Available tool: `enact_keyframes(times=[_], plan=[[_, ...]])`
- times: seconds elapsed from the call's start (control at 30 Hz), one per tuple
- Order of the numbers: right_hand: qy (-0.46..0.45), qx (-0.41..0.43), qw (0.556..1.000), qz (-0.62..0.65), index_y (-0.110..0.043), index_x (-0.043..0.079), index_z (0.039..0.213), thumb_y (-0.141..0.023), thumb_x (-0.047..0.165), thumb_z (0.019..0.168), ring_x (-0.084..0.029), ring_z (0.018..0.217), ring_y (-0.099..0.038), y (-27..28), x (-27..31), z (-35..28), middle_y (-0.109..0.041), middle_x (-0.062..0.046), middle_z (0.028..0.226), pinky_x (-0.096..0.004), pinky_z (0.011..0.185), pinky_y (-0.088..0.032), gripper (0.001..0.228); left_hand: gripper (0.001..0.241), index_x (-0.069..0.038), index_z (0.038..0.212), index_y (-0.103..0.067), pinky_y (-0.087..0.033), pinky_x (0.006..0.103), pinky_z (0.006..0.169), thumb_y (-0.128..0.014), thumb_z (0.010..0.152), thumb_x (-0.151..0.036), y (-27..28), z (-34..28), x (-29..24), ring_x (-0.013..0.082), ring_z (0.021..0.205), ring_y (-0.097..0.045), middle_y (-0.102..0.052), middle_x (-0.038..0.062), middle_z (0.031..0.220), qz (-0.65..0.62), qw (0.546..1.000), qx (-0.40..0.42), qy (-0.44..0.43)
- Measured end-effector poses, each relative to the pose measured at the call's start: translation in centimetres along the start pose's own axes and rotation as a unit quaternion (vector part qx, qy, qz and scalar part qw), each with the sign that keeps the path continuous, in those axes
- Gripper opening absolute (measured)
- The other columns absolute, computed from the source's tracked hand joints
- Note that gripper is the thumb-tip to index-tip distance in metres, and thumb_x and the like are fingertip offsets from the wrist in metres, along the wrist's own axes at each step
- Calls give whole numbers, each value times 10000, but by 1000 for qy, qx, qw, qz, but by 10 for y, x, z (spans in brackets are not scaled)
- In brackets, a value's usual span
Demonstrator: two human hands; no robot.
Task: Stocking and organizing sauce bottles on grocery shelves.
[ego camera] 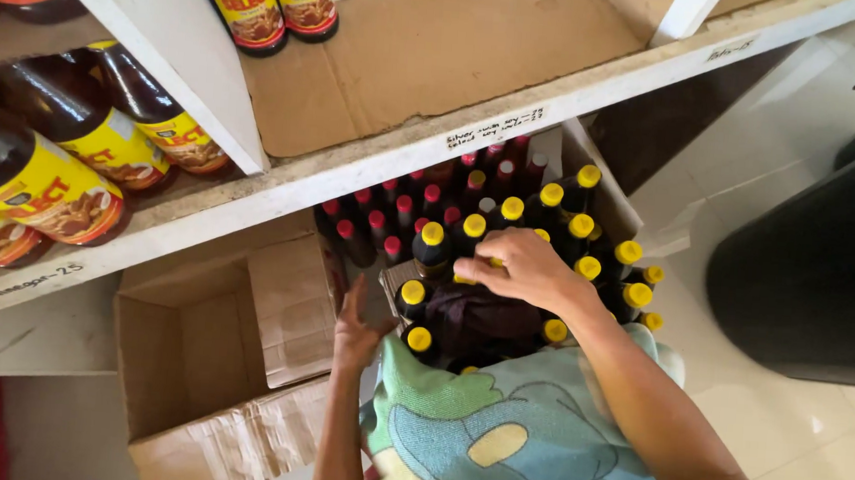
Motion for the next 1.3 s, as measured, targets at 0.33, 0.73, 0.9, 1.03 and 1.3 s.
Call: enact_keyframes(times=[0.33,0.73,0.9,1.03,1.3], plan=[[-51,194,970,-137,-721,130,974,-900,491,640,-341,897,-655,-30,-23,-16,-717,-61,925,-496,751,-451,524,1049,-242,1543,-435,-364,357,1176,-895,638,25,-42,19,-7,237,1472,-425,-503,87,1578,26,982,181,46],[-48,137,934,326,-697,39,730,-801,222,816,-194,893,-652,0,-23,-13,-749,-94,1051,-407,813,-496,227,876,-220,1425,-513,-444,345,1094,-915,668,-40,-66,17,23,222,1380,-535,-635,83,1423,90,957,256,107],[-14,57,692,720,-668,70,887,-740,226,925,-422,1334,-587,21,-22,-13,-771,-213,1170,-559,1140,-430,177,851,-68,1365,-491,-489,360,1071,-892,625,53,-73,29,36,211,1262,-593,-651,86,1289,-184,968,173,3],[31,39,572,818,-654,37,1036,-729,183,1011,-599,1402,-484,29,-28,-14,-721,-146,1131,-674,1168,-377,166,781,-60,1270,-498,-559,392,944,-888,605,61,-59,30,35,237,1085,-663,-700,110,1148,-205,969,104,90],[38,-173,572,801,-685,67,1103,-760,177,929,-551,1331,-525,30,-12,-7,-634,-211,1340,-685,1074,-454,220,645,-25,1234,-515,-563,332,911,-871,700,40,-21,16,-124,180,1019,-668,-697,91,1103,-232,972,6,18]])
Point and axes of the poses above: each hand's wrist, its own z-axis towards the middle knuckle, its own y-axis out of the back of the hand, x = y × z, the point moved 10 cm from there along z, towards the middle knuckle
